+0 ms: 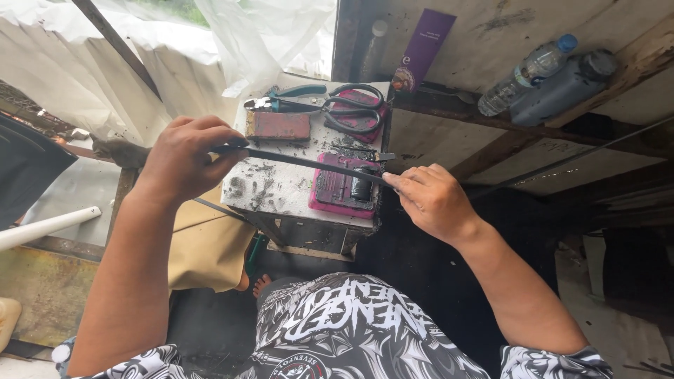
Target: Applying dye to the edges of a leather strap using a manual applicator and hanging it on a line to dry.
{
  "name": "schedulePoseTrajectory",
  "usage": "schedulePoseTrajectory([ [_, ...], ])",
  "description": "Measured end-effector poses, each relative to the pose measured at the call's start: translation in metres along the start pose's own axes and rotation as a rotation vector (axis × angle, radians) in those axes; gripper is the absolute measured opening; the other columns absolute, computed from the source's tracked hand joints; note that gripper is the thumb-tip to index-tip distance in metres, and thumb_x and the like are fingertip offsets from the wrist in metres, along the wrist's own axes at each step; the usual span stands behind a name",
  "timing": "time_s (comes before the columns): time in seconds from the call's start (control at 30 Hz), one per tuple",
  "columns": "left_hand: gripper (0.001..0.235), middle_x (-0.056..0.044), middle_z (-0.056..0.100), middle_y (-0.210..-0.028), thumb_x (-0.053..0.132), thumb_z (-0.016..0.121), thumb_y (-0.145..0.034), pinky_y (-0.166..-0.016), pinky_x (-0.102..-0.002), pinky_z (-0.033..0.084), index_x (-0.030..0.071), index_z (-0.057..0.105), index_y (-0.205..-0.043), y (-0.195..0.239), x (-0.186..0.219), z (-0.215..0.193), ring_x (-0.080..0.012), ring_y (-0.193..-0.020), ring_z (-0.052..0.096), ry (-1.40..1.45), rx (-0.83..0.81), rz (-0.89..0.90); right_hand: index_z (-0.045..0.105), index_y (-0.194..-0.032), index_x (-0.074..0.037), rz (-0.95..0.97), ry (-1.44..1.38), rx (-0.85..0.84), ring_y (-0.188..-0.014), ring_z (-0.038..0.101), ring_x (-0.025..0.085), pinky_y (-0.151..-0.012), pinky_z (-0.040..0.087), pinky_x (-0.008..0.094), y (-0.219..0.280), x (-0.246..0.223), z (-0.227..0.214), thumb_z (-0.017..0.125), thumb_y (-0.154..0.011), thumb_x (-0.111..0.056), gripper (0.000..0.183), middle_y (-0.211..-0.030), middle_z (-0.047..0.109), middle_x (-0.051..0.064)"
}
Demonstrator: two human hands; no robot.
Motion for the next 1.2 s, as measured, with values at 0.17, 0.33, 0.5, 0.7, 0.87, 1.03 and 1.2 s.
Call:
schedulePoseTrajectory([
  [0.17,0.019,0.005,0.076,-0.096,0.018,0.085,-0.088,-0.103,-0.033,0.052,0.023,0.080,-0.106,0.016,-0.012,-0.012,-0.0150,-0.088,0.075,-0.125,0.007,-0.100,0.077,-0.109,-0.013,-0.044,0.096,0.047,-0.072,0.065,0.014,-0.067,0.049,0.027,-0.011,-0.015,0.004,0.070,-0.093,-0.004,0.020,-0.080,0.067,0.002],
  [0.33,0.005,0.005,0.068,-0.096,0.019,0.077,-0.098,-0.083,-0.037,0.050,0.022,0.077,-0.102,0.029,-0.010,-0.016,-0.0242,-0.075,0.063,-0.162,0.104,0.084,0.075,-0.118,-0.007,-0.122,0.092,0.145,-0.074,0.064,0.022,-0.067,0.047,0.037,-0.011,-0.022,0.011,0.073,-0.088,0.011,0.035,-0.091,0.070,0.006],
  [0.5,0.005,0.011,0.070,-0.090,0.032,0.083,-0.099,-0.099,-0.038,0.037,0.030,0.079,-0.099,0.033,0.002,-0.015,-0.0171,-0.086,0.065,-0.334,0.198,0.168,0.076,-0.115,-0.007,-0.117,0.106,0.145,-0.073,0.064,0.021,-0.065,0.044,0.036,-0.014,-0.021,0.012,0.075,-0.088,0.009,0.031,-0.090,0.070,0.006],
  [0.7,0.009,0.013,0.072,-0.088,0.036,0.084,-0.089,-0.108,-0.039,0.036,0.034,0.077,-0.095,0.025,0.007,0.012,-0.0108,-0.098,0.063,-0.348,0.149,0.092,0.078,-0.107,-0.016,-0.013,0.137,0.073,-0.066,0.061,0.014,-0.066,0.047,0.028,0.000,-0.005,0.005,0.074,-0.087,-0.002,0.024,-0.076,0.064,0.000],
  [0.87,0.005,0.011,0.072,-0.084,0.033,0.081,-0.091,-0.103,-0.040,0.035,0.031,0.077,-0.090,0.008,0.040,0.026,-0.0116,-0.093,0.062,-0.288,0.119,0.185,0.080,-0.101,-0.014,0.044,0.139,0.136,-0.066,0.062,0.017,-0.068,0.047,0.031,0.030,0.012,-0.011,0.071,-0.088,0.000,0.021,-0.074,0.064,0.002],
  [1.03,0.009,0.011,0.071,-0.081,0.030,0.085,-0.083,-0.099,-0.041,0.035,0.029,0.076,-0.084,-0.011,0.074,0.038,-0.0118,-0.090,0.061,-0.279,0.105,0.229,0.080,-0.101,-0.014,0.082,0.148,0.148,-0.069,0.065,0.017,-0.069,0.047,0.031,0.060,0.027,-0.027,0.070,-0.088,0.000,0.021,-0.076,0.066,0.002],
  [1.2,0.009,0.010,0.071,-0.080,0.027,0.085,-0.082,-0.095,-0.040,0.034,0.028,0.076,-0.081,-0.028,0.099,0.059,-0.0123,-0.088,0.059,-0.206,0.073,0.289,0.081,-0.098,-0.011,0.147,0.150,0.175,-0.072,0.067,0.019,-0.070,0.048,0.031,0.085,0.034,-0.048,0.068,-0.087,0.003,0.022,-0.076,0.067,0.003],
])
Point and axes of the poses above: each hand's wrist, its own y-axis away from the middle knuckle, its own z-axis out of the palm, x = y × z, the point moved 10 cm from there along -y, towards the middle knuckle
